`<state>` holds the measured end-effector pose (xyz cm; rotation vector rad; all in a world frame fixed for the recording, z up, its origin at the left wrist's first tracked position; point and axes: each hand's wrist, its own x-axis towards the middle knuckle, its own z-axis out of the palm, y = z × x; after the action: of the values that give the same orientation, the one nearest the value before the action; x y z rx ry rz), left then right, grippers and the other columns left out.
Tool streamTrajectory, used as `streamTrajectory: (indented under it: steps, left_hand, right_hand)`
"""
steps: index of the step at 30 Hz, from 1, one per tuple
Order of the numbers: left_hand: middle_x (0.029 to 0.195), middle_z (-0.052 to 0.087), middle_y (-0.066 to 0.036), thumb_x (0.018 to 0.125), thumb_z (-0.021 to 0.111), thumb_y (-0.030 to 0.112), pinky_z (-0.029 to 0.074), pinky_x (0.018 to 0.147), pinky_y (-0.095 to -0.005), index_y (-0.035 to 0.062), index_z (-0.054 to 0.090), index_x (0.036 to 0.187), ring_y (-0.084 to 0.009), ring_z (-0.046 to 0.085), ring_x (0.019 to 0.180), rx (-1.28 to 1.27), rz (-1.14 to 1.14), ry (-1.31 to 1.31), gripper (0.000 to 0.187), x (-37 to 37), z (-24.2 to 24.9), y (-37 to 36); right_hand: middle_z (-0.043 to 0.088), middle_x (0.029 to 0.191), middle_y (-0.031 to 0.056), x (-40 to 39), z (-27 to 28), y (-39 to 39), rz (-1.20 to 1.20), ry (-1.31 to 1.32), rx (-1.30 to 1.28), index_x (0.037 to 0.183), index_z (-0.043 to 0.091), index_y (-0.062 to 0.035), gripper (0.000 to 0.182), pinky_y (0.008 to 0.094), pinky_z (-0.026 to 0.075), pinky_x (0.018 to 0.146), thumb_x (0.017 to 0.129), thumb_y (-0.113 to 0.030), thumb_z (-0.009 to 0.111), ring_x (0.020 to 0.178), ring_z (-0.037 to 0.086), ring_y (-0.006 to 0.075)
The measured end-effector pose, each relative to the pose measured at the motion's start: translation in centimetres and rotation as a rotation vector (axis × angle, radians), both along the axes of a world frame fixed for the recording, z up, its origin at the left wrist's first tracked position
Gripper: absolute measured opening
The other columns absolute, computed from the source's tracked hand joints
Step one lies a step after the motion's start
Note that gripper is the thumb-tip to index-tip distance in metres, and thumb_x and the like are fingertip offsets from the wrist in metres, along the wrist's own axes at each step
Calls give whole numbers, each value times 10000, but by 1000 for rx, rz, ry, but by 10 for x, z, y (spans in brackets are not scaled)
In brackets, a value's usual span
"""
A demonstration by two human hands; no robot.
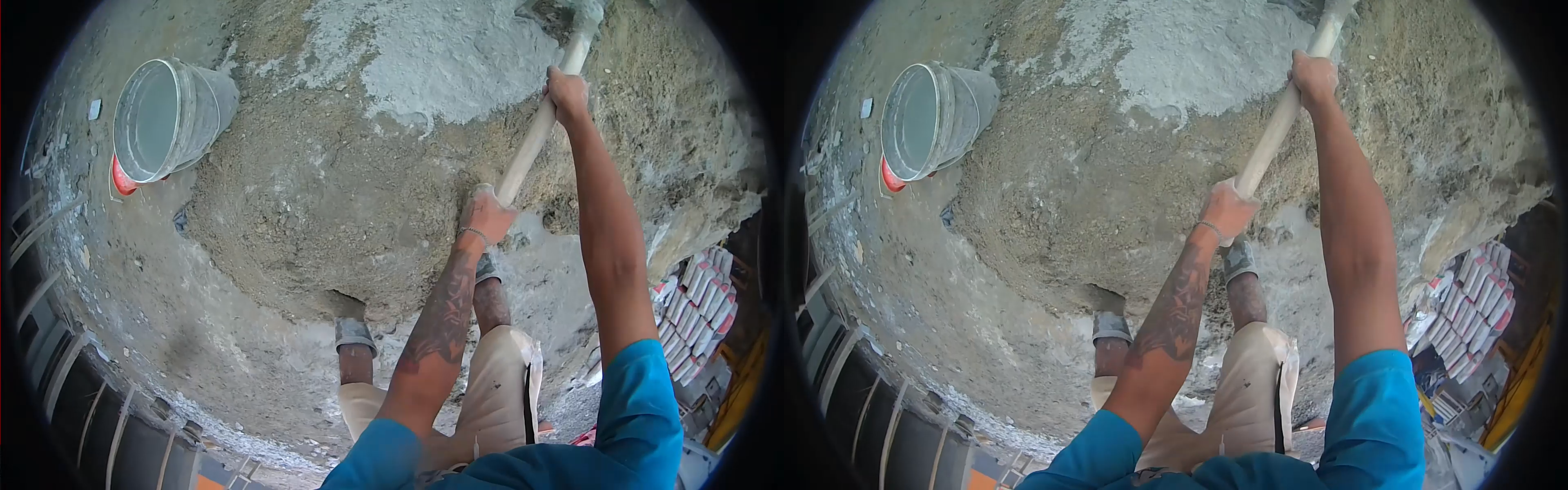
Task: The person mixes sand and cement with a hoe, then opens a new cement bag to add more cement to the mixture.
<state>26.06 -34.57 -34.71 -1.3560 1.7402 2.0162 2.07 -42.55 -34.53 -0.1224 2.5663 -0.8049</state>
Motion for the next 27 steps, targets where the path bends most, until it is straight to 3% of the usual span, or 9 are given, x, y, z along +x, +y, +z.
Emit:
streamTrajectory:
  steps: [1, 4, 8, 10, 12, 18, 22, 24, 27]
  left_hand:
    - [776, 602, -209, 659, 621, 254, 466, 646, -376, -29, 576, 922, -330, 597, 761, 36, -24, -67, 389, 5, 5, 1]
    - [776, 602, -214, 660, 608, 253, 468, 652, -381, -52, 562, 923, -334, 599, 779, 66, -19, -195, 406, 47, 4, -11]
    - [822, 596, -220, 670, 598, 265, 465, 705, -389, -31, 566, 923, -350, 581, 831, 168, -131, -253, 390, 91, 8, -4]
    - [960, 552, -239, 697, 554, 224, 443, 789, -407, 12, 532, 1001, -369, 534, 925, 71, -142, -324, 371, 106, 28, -2]
    - [912, 580, -215, 674, 589, 243, 454, 751, -404, -10, 542, 959, -355, 558, 880, 13, -134, -371, 384, 129, 33, 0]
    - [879, 590, -198, 666, 584, 222, 456, 735, -408, 33, 543, 968, -353, 566, 848, -109, -271, -626, 358, 226, 61, 10]
    - [743, 594, -202, 638, 591, 184, 455, 664, -448, 34, 540, 874, -395, 562, 730, -171, -268, -806, 284, 312, 107, 19]
    - [731, 599, -195, 633, 614, 196, 464, 661, -435, 44, 540, 843, -357, 582, 711, -236, -345, -888, 270, 368, 126, 38]
    - [678, 582, -212, 602, 651, 154, 468, 602, -420, 16, 534, 794, -370, 576, 667, -273, -290, -923, 265, 400, 150, 48]
  right_hand:
    - [584, 584, 120, 7, -17, 6, -7, -13, 14, 636, 584, 49, 312, 334, 476, 521, 712, -251, 543, 532, 590, 214]
    - [611, 639, 78, 52, -67, 11, 134, -59, 393, 632, 619, 5, 296, 320, 485, 570, 703, -267, 524, 577, 603, 194]
    - [571, 600, 83, 76, -79, 40, -41, -228, 250, 658, 580, 17, 280, 315, 478, 510, 719, -249, 516, 513, 563, 184]
    - [522, 568, 80, 97, -74, 34, -137, -358, 101, 717, 537, 35, 241, 308, 465, 451, 731, -205, 523, 474, 525, 176]
    - [481, 568, 73, 130, -68, 46, -264, -477, -13, 799, 501, 49, 202, 298, 461, 414, 755, -145, 531, 453, 496, 166]
    - [427, 602, 27, 241, -93, 84, -570, -809, -266, 766, 459, -23, 142, 290, 434, 422, 778, -150, 521, 451, 428, 125]
    - [419, 590, 30, 356, -35, 82, -649, -1029, -362, 748, 446, -19, 127, 275, 395, 406, 773, -122, 516, 454, 428, 128]
    - [405, 568, 30, 414, -6, 86, -690, -1109, -346, 696, 445, -34, 112, 298, 397, 422, 726, -109, 522, 448, 417, 137]
    - [460, 587, 51, 444, 34, 91, -573, -1103, -145, 721, 471, -8, 102, 278, 407, 413, 719, -89, 532, 451, 460, 143]
